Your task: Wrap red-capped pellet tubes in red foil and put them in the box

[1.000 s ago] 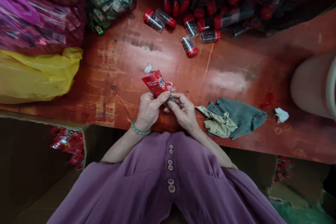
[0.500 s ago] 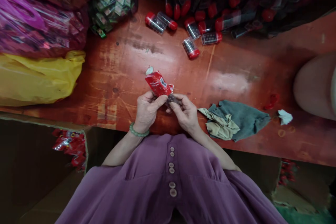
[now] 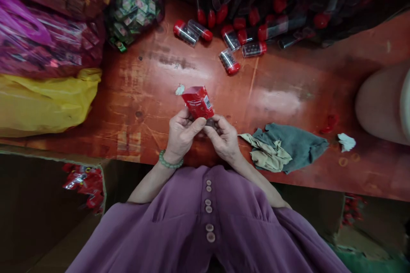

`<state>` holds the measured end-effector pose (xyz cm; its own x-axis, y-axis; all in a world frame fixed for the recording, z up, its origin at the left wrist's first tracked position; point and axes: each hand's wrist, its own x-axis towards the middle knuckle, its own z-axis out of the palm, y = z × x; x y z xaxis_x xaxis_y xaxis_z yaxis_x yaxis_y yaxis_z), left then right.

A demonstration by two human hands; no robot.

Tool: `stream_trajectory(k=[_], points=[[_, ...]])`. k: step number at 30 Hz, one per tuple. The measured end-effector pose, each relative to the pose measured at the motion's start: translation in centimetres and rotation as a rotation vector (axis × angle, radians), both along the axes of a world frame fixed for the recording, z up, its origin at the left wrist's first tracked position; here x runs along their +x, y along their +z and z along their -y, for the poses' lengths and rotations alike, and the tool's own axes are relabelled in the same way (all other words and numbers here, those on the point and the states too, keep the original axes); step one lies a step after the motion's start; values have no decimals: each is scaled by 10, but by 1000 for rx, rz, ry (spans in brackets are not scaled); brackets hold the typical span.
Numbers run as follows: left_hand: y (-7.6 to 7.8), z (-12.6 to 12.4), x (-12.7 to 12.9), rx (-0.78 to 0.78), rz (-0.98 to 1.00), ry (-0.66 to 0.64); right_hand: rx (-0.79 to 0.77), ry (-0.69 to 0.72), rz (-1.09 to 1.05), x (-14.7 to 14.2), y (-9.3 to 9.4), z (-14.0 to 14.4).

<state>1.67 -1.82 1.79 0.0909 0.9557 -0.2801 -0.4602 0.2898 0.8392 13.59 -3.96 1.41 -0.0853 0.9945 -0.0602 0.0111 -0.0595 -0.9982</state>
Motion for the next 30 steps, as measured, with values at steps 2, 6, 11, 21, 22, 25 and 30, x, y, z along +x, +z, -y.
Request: stream_trajectory(k=[2, 6, 11, 21, 22, 25, 30], points=[[1, -2, -3, 14, 35, 1, 24, 40, 63, 4, -1, 1], [0, -3, -3, -4, 27, -13, 104, 32, 255, 7, -4, 2], [-3, 3, -2, 6, -37, -105, 28, 67, 116, 10, -2, 3], [-5, 1, -5, -7, -7, -53, -85, 103, -49, 9, -6, 2], [-6, 2, -4, -13, 0, -54, -79, 93, -64, 9, -7, 4], [-8, 10, 1, -25, -5, -65, -37, -11, -56, 10, -8, 8], [-8, 20, 3, -56, -17, -90, 94, -62, 32, 16, -15, 14]])
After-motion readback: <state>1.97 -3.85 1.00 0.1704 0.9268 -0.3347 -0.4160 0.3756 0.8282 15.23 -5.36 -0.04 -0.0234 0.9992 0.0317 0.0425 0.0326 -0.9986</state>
